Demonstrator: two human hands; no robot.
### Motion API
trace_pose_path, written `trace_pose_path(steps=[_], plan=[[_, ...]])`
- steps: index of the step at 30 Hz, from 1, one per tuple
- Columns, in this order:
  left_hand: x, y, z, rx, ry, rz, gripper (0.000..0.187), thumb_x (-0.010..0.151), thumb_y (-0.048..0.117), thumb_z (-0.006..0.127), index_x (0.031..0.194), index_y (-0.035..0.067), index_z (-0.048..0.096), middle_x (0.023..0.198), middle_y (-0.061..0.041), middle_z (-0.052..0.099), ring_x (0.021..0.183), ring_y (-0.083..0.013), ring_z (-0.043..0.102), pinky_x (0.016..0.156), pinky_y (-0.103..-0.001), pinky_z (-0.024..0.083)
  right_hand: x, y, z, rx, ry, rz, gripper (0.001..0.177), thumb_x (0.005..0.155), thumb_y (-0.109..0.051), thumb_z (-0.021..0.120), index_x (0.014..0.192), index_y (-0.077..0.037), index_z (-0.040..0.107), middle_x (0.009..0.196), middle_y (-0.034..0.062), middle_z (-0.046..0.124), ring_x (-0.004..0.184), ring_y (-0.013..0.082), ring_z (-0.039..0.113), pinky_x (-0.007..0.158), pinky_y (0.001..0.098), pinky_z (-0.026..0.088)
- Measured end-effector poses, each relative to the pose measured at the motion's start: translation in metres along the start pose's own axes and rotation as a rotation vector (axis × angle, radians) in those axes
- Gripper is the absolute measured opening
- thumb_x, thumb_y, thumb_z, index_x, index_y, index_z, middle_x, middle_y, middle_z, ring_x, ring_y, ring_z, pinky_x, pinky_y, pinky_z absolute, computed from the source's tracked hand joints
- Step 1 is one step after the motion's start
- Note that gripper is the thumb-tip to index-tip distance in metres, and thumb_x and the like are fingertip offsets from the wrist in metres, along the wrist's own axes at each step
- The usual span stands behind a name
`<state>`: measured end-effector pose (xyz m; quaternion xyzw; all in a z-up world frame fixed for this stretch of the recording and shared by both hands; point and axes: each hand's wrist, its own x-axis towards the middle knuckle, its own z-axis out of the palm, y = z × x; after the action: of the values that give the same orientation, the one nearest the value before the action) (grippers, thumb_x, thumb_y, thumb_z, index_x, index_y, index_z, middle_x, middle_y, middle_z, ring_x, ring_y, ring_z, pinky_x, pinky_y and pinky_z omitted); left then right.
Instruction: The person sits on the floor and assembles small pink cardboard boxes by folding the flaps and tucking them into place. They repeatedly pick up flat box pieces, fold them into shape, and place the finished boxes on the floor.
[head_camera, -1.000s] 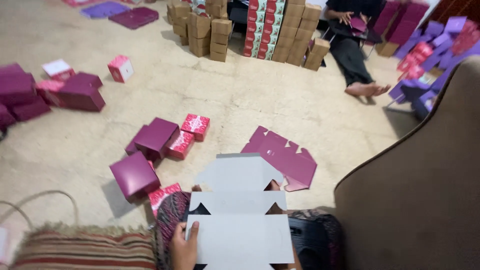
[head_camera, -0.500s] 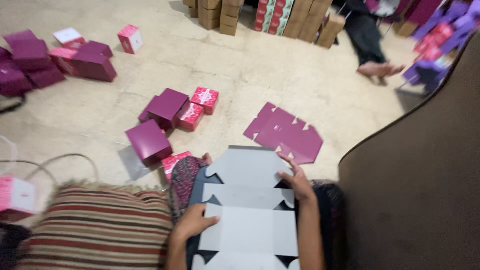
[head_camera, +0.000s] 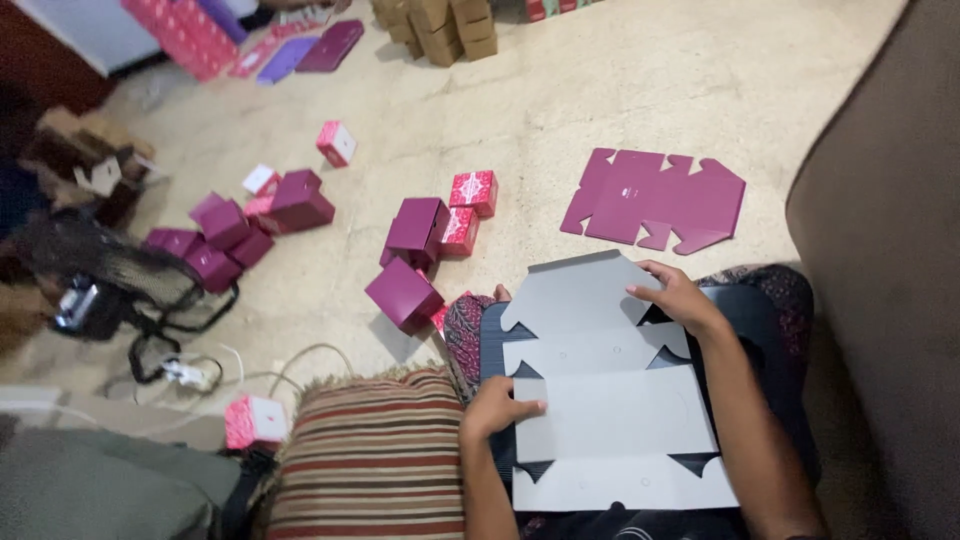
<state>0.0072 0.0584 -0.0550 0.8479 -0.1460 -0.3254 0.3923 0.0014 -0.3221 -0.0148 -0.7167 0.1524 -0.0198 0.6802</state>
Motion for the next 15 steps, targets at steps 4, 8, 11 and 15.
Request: trace_pose_path(steps=[4,8,11,15], plan=[[-0.01,0.012,-0.01,0.084,-0.027,-0.071,0.043,0.071,0.036,0.09,0.095,0.002,0.079,0.084,-0.018,0.075,0.084,-0.0328,0.074,0.07,-0.038,0.055,-0.006,-0.01,0.005,-0.105,0.008,-0.012,0.046,0.085,-0.006,0.078,0.13,-0.007,0.068,0.122,0.0178,0.072,0.12,0.0302,0.065,0.105,0.0467,0.048],[0.0,0.031,-0.03,-0.001,0.184,-0.121,0.043,0.083,0.036,0.084,0.11,0.004,0.075,0.083,-0.015,0.073,0.074,-0.0269,0.073,0.061,-0.035,0.057,-0.002,-0.008,-0.007,-0.341,-0.082,-0.104,0.048,0.08,0.002,0.079,0.124,-0.006,0.061,0.133,0.0224,0.068,0.13,0.0417,0.059,0.113,0.0536,0.042],[-0.014,0.095,-0.066,0.139,0.282,0.054,0.08,0.085,0.034,0.079,0.145,-0.008,0.048,0.14,-0.038,0.054,0.135,-0.0524,0.05,0.113,-0.061,0.038,0.005,-0.018,-0.009,-0.608,-0.106,-0.183,0.038,0.077,0.003,0.076,0.111,-0.008,0.063,0.115,0.0203,0.075,0.12,0.0433,0.066,0.102,0.0549,0.049],[0.042,0.099,-0.076,0.22,0.357,0.249,0.079,0.084,0.055,0.078,0.147,0.014,0.052,0.13,-0.023,0.062,0.128,-0.0441,0.057,0.11,-0.058,0.041,-0.004,-0.048,-0.007,-0.769,-0.156,-0.292,0.029,0.071,0.002,0.075,0.096,-0.011,0.066,0.088,0.0127,0.077,0.096,0.0376,0.073,0.088,0.0494,0.053]])
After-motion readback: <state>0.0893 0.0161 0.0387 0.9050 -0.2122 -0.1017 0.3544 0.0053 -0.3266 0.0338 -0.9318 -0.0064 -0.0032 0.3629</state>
